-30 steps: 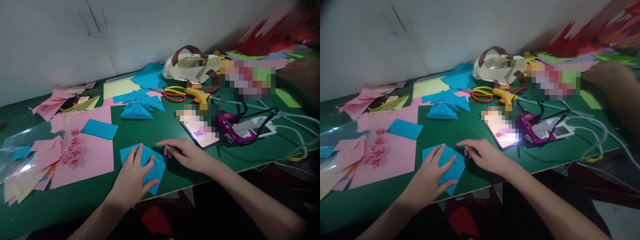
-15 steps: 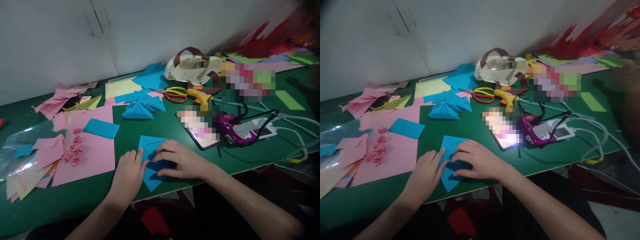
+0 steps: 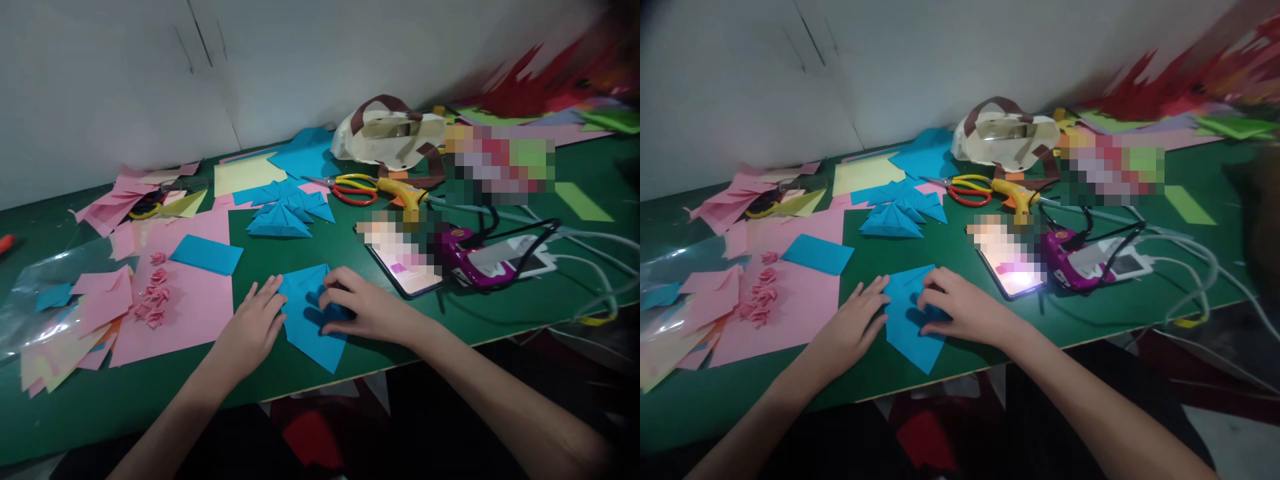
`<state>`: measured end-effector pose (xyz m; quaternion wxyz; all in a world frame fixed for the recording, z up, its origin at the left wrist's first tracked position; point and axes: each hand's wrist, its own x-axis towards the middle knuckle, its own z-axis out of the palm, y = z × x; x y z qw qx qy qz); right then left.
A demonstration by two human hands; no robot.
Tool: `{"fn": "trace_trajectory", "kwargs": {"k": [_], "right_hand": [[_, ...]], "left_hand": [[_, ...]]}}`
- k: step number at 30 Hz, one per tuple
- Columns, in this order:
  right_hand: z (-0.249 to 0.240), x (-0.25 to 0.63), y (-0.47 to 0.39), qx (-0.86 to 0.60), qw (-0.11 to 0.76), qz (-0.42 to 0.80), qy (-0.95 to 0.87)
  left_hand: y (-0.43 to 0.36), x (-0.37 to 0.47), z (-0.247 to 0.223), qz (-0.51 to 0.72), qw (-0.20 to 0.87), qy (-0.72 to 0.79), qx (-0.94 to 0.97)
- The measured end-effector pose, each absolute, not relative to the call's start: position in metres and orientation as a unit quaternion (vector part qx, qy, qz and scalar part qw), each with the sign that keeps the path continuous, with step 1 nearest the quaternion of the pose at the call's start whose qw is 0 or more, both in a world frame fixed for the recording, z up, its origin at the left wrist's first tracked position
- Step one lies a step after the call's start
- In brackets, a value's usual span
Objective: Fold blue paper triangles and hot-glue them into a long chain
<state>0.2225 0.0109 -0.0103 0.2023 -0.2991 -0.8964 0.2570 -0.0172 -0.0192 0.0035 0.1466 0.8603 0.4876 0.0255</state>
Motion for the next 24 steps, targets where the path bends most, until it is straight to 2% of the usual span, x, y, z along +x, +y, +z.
{"fn": "trace_trajectory", "kwargs": {"k": [8,18,24], "right_hand": [[-0.006,0.226,0.001,-0.266,0.136,0.289,-0.91],[-0.004,0.216,-0.008,-0.268,0.132,0.247,-0.922],[-0.009,0.22,-0.006,-0.227,0.148,0.229,-0.935]], "left_hand": [[-0.022,-0.025,0.006,-0.02,0.118,0.47,0.875],[-0.021,-0.031,0.015,-0.043,0.147,0.445,0.882],[-0.023,-0.03,0.004,-0.024,0.113,0.457,0.882]]}}
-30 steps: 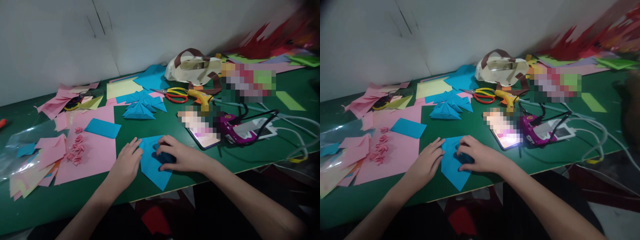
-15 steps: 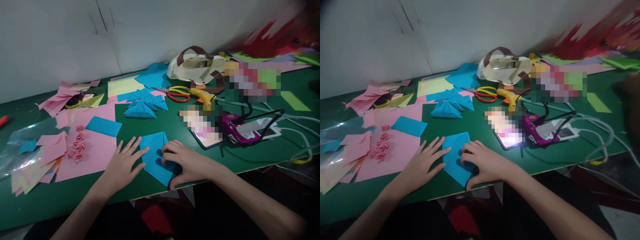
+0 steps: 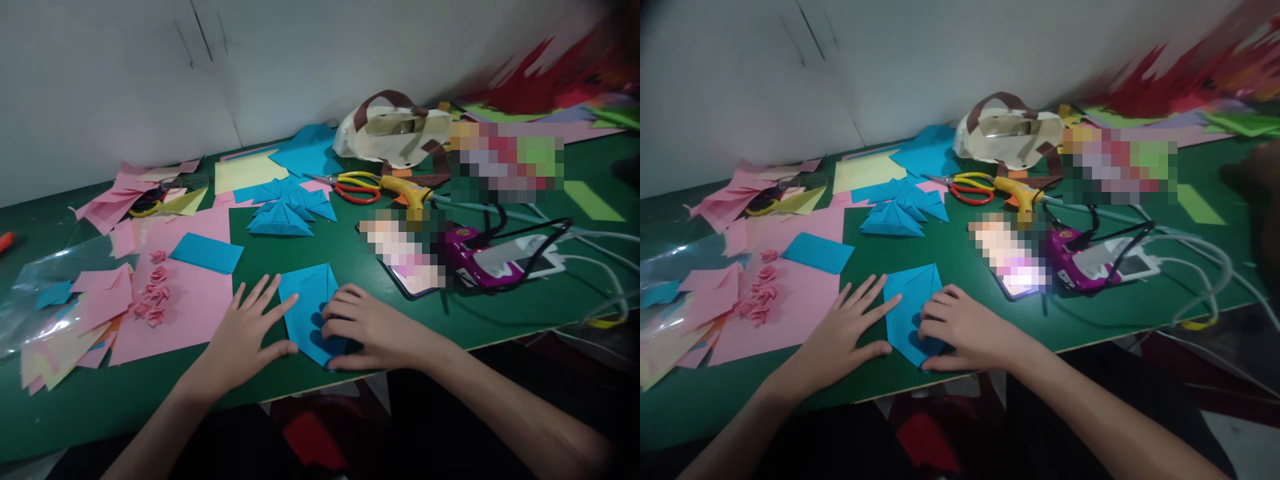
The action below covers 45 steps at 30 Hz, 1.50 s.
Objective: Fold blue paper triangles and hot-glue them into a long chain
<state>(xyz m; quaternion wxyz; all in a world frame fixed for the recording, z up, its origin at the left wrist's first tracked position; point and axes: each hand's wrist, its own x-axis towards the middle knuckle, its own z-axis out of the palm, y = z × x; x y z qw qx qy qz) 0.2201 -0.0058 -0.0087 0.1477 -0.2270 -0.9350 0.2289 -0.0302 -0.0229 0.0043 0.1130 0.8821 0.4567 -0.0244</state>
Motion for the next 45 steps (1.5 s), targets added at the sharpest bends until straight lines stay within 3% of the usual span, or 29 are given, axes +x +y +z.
{"fn": "trace_trajectory", "kwargs": {"k": [14,20,24,28,32,37,45], "right_hand": [[0.007,0.214,-0.012,-0.24,0.164,0.33,-0.898],[0.01,0.208,-0.005,-0.336,0.2,0.39,-0.834],[-0.003,0.199,-0.002,-0.41,0.218,0.331,-0.821],[-0.015,0.19,-0.004,-0.436,0.203,0.249,-0.84],[-0.011,0.192,-0.005,-0.426,0.207,0.25,-0.845],[0.0,0.213,0.004,-0.331,0.172,0.371,-0.85],[-0.002,0.227,0.011,-0.279,0.156,0.384,-0.866]], "left_hand": [[-0.021,-0.031,0.005,-0.004,0.123,0.452,0.884],[-0.027,-0.024,0.006,0.115,0.11,0.431,0.888],[-0.031,-0.015,0.002,0.235,0.131,0.396,0.878],[-0.037,-0.007,0.0,0.28,0.117,0.401,0.864],[-0.044,-0.004,0.001,0.273,0.11,0.399,0.869],[-0.049,-0.008,-0.006,0.253,0.085,0.394,0.88],[-0.04,-0.009,-0.012,0.274,0.066,0.433,0.856]]}}
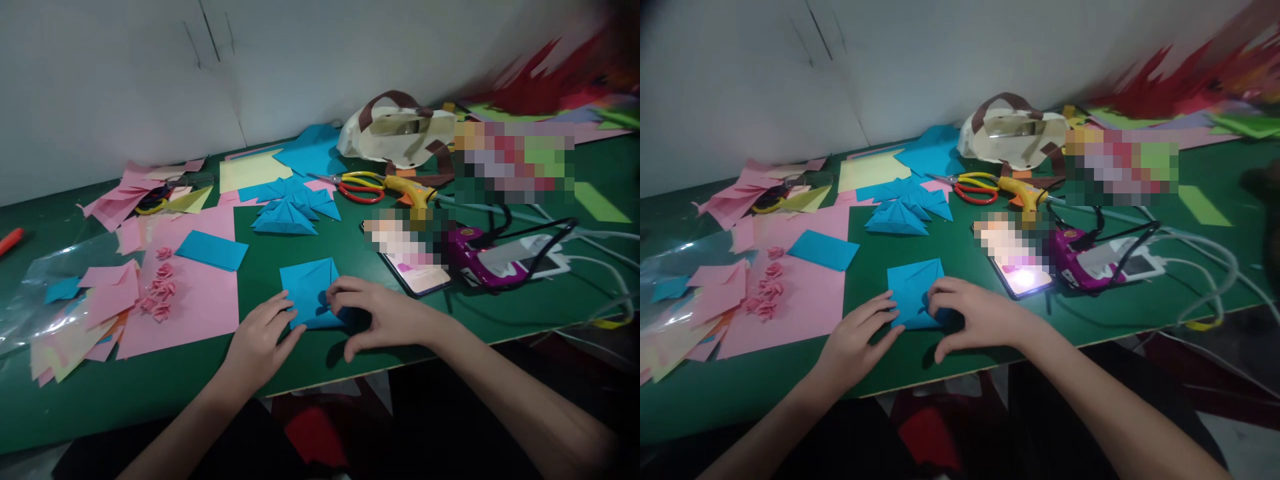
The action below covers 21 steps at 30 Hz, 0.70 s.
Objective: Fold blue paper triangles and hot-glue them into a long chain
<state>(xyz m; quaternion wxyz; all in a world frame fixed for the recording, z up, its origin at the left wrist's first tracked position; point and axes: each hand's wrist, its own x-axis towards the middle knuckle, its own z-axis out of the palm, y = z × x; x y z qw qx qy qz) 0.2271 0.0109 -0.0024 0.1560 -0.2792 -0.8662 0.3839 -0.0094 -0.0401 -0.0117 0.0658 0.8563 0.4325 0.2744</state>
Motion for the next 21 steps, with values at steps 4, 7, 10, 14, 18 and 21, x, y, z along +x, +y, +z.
{"fn": "trace_trajectory", "kwargs": {"k": [4,7,10,14,18,21], "right_hand": [[0.001,0.222,0.01,-0.332,0.171,0.364,-0.853],[0.001,0.218,0.009,-0.382,0.179,0.348,-0.837],[-0.002,0.213,0.008,-0.412,0.182,0.33,-0.829],[-0.01,0.207,0.007,-0.436,0.19,0.262,-0.84],[-0.016,0.203,0.008,-0.448,0.198,0.196,-0.85],[-0.018,0.201,0.009,-0.456,0.199,0.172,-0.85]], "left_hand": [[-0.038,-0.005,-0.008,0.279,0.054,0.425,0.859],[-0.042,-0.002,-0.008,0.281,0.025,0.394,0.875],[-0.047,0.0,-0.01,0.273,0.0,0.37,0.888],[-0.051,0.0,-0.014,0.253,0.017,0.411,0.876],[-0.049,-0.002,-0.014,0.239,0.059,0.456,0.855],[-0.05,-0.005,-0.013,0.218,0.036,0.425,0.878]]}}
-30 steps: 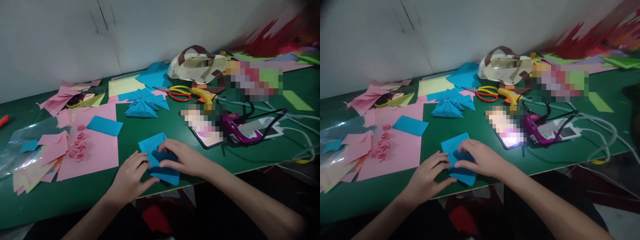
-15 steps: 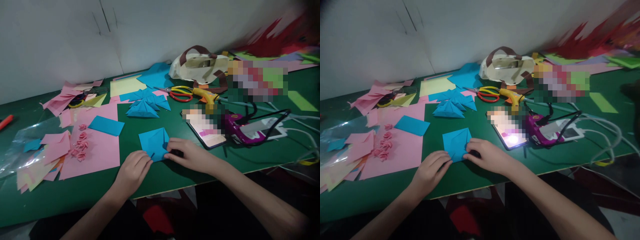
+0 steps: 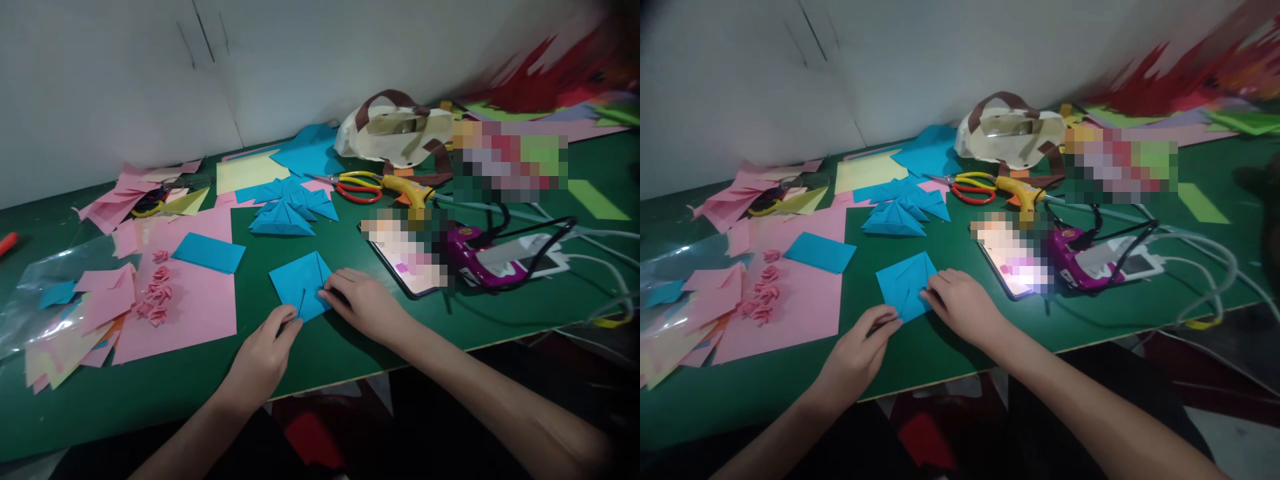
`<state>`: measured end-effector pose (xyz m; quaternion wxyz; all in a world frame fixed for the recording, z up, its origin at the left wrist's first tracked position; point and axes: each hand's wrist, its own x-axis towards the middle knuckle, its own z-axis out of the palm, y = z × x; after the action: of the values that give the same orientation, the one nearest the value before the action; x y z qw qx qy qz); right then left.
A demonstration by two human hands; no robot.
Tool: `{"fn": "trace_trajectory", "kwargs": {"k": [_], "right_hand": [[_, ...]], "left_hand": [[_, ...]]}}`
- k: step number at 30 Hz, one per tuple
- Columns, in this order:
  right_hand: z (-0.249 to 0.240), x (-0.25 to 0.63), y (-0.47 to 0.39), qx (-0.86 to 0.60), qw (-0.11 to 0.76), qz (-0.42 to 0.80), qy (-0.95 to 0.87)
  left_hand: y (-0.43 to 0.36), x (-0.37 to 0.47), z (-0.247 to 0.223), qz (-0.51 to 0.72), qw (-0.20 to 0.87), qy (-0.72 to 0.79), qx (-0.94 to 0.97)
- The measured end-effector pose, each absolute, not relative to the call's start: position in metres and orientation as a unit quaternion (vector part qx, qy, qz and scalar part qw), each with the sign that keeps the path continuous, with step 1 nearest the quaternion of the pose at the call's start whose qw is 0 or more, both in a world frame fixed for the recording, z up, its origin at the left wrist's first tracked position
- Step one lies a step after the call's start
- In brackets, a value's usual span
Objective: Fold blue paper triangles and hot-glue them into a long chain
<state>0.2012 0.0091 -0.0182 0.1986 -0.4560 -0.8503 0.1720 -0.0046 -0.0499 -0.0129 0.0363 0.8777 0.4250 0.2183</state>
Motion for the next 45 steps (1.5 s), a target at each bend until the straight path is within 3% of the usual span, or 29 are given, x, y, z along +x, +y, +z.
{"fn": "trace_trajectory", "kwargs": {"k": [12,36,45], "right_hand": [[-0.018,0.199,0.01,-0.461,0.212,0.19,-0.841],[-0.024,0.195,0.008,-0.473,0.227,0.161,-0.836],[-0.029,0.194,0.007,-0.485,0.23,0.135,-0.833]], "left_hand": [[-0.067,-0.007,-0.018,0.176,-0.038,0.409,0.895],[-0.078,-0.003,-0.019,0.174,-0.014,0.447,0.877],[-0.082,0.009,-0.017,0.135,-0.084,0.463,0.872]]}}
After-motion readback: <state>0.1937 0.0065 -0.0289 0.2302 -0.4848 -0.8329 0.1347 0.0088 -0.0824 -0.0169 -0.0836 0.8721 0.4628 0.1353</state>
